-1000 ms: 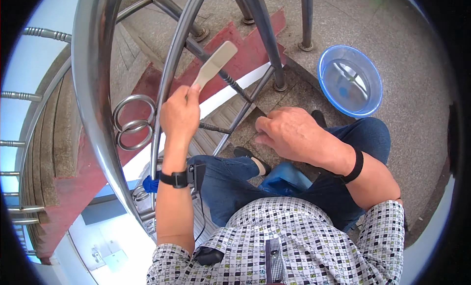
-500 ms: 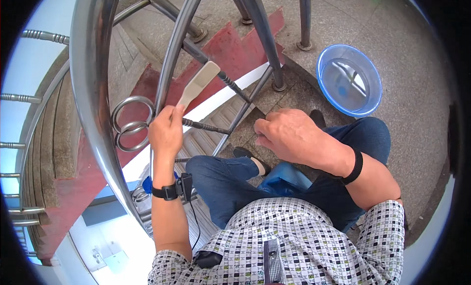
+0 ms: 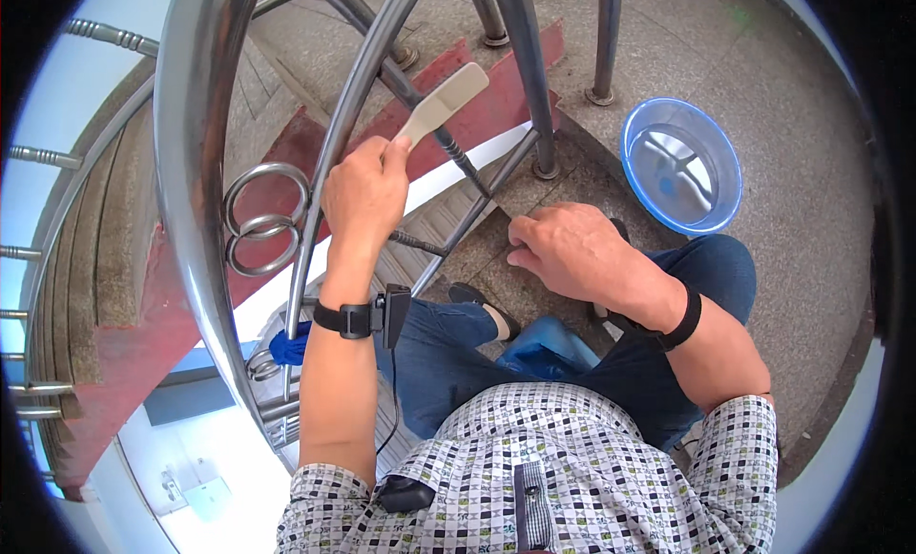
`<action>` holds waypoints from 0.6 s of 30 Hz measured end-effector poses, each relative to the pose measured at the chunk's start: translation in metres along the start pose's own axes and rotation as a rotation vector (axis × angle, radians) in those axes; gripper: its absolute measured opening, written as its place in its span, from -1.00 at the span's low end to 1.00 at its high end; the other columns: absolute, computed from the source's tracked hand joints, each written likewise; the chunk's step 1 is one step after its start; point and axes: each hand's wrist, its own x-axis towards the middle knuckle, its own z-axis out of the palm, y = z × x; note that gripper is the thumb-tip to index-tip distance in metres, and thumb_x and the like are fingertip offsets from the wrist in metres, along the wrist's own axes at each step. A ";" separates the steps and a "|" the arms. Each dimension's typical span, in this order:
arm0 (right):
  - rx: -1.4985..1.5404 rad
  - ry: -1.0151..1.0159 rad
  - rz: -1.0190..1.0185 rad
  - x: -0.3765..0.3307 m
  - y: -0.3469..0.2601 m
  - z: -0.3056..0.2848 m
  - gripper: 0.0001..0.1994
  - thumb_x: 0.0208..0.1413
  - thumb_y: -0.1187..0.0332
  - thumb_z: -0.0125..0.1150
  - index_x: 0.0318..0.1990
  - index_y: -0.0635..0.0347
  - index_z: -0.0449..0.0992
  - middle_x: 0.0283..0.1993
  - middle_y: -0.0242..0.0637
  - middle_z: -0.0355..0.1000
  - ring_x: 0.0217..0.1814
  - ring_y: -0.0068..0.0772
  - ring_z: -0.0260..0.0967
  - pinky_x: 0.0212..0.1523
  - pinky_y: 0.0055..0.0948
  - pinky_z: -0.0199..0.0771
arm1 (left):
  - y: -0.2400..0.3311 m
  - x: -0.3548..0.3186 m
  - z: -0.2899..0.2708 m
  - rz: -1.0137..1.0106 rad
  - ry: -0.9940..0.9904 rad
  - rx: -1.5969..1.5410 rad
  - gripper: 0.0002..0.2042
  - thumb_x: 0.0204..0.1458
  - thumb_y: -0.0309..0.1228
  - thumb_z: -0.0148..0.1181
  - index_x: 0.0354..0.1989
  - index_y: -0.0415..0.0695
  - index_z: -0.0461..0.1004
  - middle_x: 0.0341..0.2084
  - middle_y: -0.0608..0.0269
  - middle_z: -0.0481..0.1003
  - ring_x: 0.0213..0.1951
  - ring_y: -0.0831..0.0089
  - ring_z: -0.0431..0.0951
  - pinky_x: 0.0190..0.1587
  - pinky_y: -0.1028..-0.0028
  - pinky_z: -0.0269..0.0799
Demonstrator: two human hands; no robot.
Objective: Scraping a metal staircase railing with a handheld scraper tool to clean or prep the surface.
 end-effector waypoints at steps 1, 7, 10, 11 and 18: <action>0.006 0.015 0.001 -0.001 0.000 0.000 -0.79 0.15 0.26 0.40 -0.25 0.21 0.57 -0.33 -0.11 0.57 -0.18 0.05 0.58 -0.15 -0.04 0.57 | -0.004 -0.002 0.000 -0.003 -0.011 -0.019 -0.56 0.32 0.01 0.07 -0.33 -0.12 0.62 -0.48 -0.15 0.59 -0.30 -0.24 0.61 -0.27 -0.06 0.42; 0.023 0.027 -0.036 -0.007 -0.001 -0.003 -0.78 0.16 0.25 0.40 -0.25 0.21 0.58 -0.35 -0.13 0.56 -0.19 0.05 0.58 -0.15 -0.05 0.57 | -0.045 -0.025 -0.013 -0.032 -0.046 -0.059 -0.57 0.30 0.02 0.12 -0.33 -0.13 0.62 -0.47 -0.12 0.59 -0.31 -0.22 0.61 -0.28 -0.01 0.43; 0.036 0.031 -0.060 -0.008 -0.003 -0.004 -0.78 0.16 0.24 0.40 -0.25 0.21 0.58 -0.35 -0.13 0.56 -0.20 0.04 0.58 -0.15 -0.05 0.57 | -0.053 -0.030 -0.018 -0.068 -0.053 -0.063 -0.59 0.30 0.01 0.16 -0.30 -0.12 0.63 -0.47 -0.11 0.59 -0.32 -0.20 0.61 -0.27 0.03 0.43; 0.038 0.030 -0.058 -0.008 -0.004 -0.004 -0.78 0.15 0.24 0.40 -0.25 0.21 0.58 -0.35 -0.13 0.56 -0.20 0.04 0.58 -0.15 -0.05 0.57 | -0.053 -0.030 -0.019 -0.066 -0.036 -0.041 -0.59 0.29 0.01 0.16 -0.30 -0.12 0.63 -0.47 -0.11 0.60 -0.32 -0.21 0.61 -0.26 0.02 0.44; 0.022 -0.003 -0.032 -0.004 -0.003 -0.003 -0.78 0.15 0.24 0.40 -0.24 0.21 0.59 -0.33 -0.12 0.57 -0.19 0.04 0.59 -0.16 -0.06 0.58 | -0.015 -0.014 -0.015 -0.063 0.002 0.015 -0.60 0.29 0.01 0.12 -0.28 -0.09 0.66 -0.42 -0.15 0.62 -0.24 -0.25 0.63 -0.20 -0.06 0.47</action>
